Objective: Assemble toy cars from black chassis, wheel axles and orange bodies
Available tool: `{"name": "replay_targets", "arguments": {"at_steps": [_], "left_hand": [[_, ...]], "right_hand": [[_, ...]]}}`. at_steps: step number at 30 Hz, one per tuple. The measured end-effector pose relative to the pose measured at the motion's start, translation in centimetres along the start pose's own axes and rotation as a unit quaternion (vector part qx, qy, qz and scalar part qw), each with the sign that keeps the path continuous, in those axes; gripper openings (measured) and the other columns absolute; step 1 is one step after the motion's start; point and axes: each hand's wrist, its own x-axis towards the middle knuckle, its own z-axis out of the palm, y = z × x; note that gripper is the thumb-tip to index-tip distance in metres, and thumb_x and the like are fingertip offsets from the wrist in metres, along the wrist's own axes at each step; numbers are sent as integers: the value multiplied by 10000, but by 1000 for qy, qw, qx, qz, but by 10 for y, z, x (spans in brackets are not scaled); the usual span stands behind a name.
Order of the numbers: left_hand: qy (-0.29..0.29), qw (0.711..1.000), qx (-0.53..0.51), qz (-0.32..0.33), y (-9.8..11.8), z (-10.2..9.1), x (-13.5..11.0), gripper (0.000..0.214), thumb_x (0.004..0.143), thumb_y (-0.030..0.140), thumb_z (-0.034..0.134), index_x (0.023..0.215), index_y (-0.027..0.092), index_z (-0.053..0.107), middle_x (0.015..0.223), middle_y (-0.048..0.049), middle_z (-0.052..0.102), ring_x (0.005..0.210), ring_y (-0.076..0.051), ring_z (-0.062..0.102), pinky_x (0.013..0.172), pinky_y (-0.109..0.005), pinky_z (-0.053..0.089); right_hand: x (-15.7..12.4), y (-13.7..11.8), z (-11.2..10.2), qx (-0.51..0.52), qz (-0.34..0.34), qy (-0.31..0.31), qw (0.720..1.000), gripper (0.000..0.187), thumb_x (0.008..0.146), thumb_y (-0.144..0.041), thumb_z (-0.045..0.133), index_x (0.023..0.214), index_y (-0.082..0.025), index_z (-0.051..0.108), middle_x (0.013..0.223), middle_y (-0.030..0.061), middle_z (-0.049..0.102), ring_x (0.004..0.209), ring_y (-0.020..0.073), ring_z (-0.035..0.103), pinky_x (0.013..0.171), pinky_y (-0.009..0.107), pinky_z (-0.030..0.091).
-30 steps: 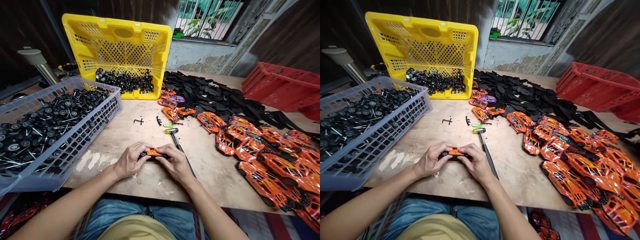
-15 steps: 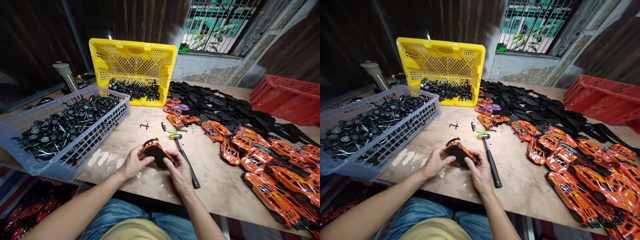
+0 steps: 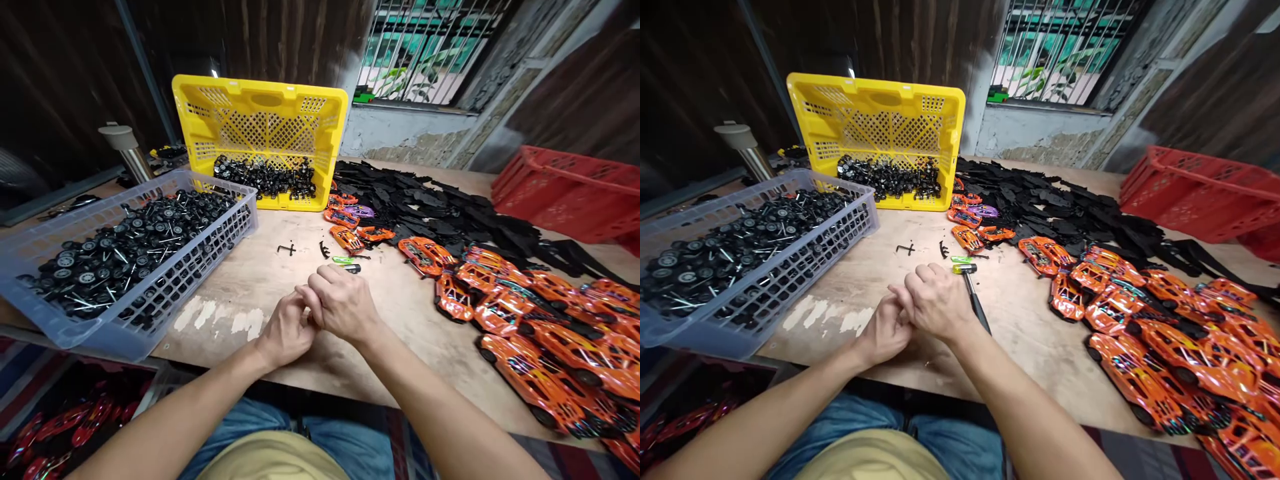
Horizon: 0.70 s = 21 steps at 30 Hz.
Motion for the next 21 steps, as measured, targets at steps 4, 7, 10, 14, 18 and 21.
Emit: {"name": "replay_targets", "arguments": {"at_steps": [4, 7, 10, 14, 18, 21], "left_hand": [[6, 1000, 15, 0, -1, 2, 4, 87, 739, 104, 518, 722, 189, 528, 710, -22, 593, 648, -165, 570, 602, -279, 446], [-14, 1000, -8, -19, -1, 2, 6, 84, 771, 108, 525, 774, 184, 561, 788, -40, 629, 740, -186, 605, 666, -298, 479], [-12, 1000, -6, -3, -1, 4, 5, 130, 744, 71, 517, 778, 194, 546, 811, -35, 626, 760, -183, 601, 694, -303, 487], [25, 999, 16, 18, 0, 8, 3, 140, 747, 86, 511, 833, 197, 518, 768, -27, 601, 702, -180, 585, 657, -303, 483], [3, 999, -26, -36, 0, 9, 4, 158, 803, 126, 564, 950, 181, 545, 867, -50, 636, 806, -195, 632, 740, -316, 521], [4, 996, -63, -63, -2, 8, 1, 199, 845, 189, 604, 1041, 184, 565, 978, -63, 653, 921, -201, 645, 854, -332, 524]], "right_hand": [[0, 4, -1, -19, 19, 16, 1000, 456, 1005, -365, 342, 646, -199, 568, 619, 46, 528, 616, 167, 474, 554, 298, 288], [-3, 4, -3, 22, 49, 13, 998, 422, 987, -433, 386, 677, -202, 554, 662, 45, 544, 624, 169, 475, 572, 292, 313], [-8, 4, -1, 31, 63, 20, 997, 383, 973, -439, 410, 696, -208, 541, 694, 53, 547, 653, 188, 475, 595, 302, 326], [-6, 4, 3, 13, 61, 32, 998, 377, 987, -309, 372, 662, -210, 536, 657, 52, 528, 659, 192, 483, 602, 305, 325], [-6, 11, 4, 103, 100, 35, 989, 404, 995, -325, 342, 648, -214, 517, 655, 39, 540, 665, 180, 506, 634, 302, 381], [-23, 22, 3, 261, 177, 73, 946, 378, 1011, -385, 281, 852, -216, 579, 836, 49, 606, 825, 186, 576, 751, 316, 460]]}}
